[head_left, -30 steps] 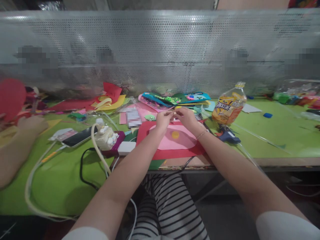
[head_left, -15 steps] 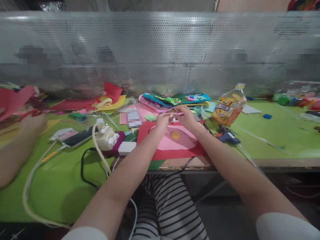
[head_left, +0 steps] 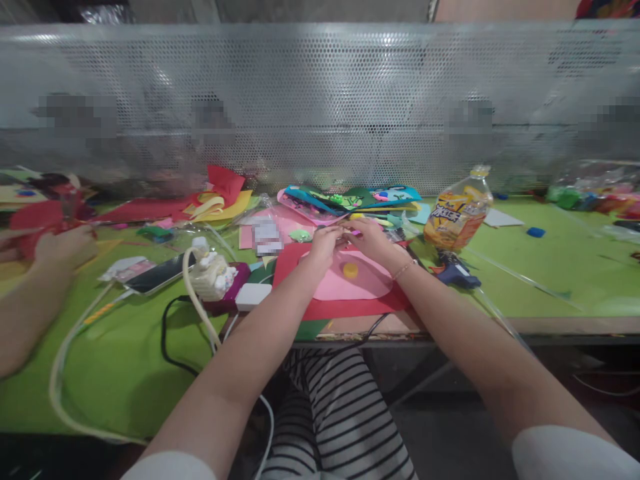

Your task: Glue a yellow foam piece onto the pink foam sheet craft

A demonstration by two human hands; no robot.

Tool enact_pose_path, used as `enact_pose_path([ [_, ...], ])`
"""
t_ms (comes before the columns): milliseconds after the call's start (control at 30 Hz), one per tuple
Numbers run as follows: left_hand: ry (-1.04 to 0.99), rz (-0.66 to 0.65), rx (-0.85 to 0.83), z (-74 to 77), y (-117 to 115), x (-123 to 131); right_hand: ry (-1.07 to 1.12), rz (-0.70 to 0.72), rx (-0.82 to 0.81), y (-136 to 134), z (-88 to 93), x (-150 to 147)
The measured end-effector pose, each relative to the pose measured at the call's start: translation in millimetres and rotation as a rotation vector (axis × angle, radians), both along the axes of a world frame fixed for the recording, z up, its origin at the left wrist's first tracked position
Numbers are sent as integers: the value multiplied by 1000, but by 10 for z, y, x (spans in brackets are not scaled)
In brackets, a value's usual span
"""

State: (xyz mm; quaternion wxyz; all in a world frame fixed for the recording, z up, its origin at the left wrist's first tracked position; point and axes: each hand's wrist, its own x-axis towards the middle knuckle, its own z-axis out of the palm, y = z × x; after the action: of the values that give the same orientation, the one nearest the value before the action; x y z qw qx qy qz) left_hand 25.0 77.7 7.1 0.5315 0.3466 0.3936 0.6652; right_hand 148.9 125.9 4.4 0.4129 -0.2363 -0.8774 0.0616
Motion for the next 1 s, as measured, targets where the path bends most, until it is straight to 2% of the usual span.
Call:
enact_pose_path([
  [333,32,34,-58,4,29,-16,60,-31,-72,-26,10,-9],
  [567,167,58,-17,-51,73,3,61,-154,-82,51,-15,-6],
  [667,261,53,19,-89,106,3,20,-141,-57,48,-9,2],
  [733,263,97,31,-117,148,-9,-1,-115,-65,31,-2,8],
  [900,165,318,51,-138,253,-76,-47,-122,-26,26,-95,36],
  [1000,84,346,58,-124,250,-79,-185,-111,12,66,-221,33],
])
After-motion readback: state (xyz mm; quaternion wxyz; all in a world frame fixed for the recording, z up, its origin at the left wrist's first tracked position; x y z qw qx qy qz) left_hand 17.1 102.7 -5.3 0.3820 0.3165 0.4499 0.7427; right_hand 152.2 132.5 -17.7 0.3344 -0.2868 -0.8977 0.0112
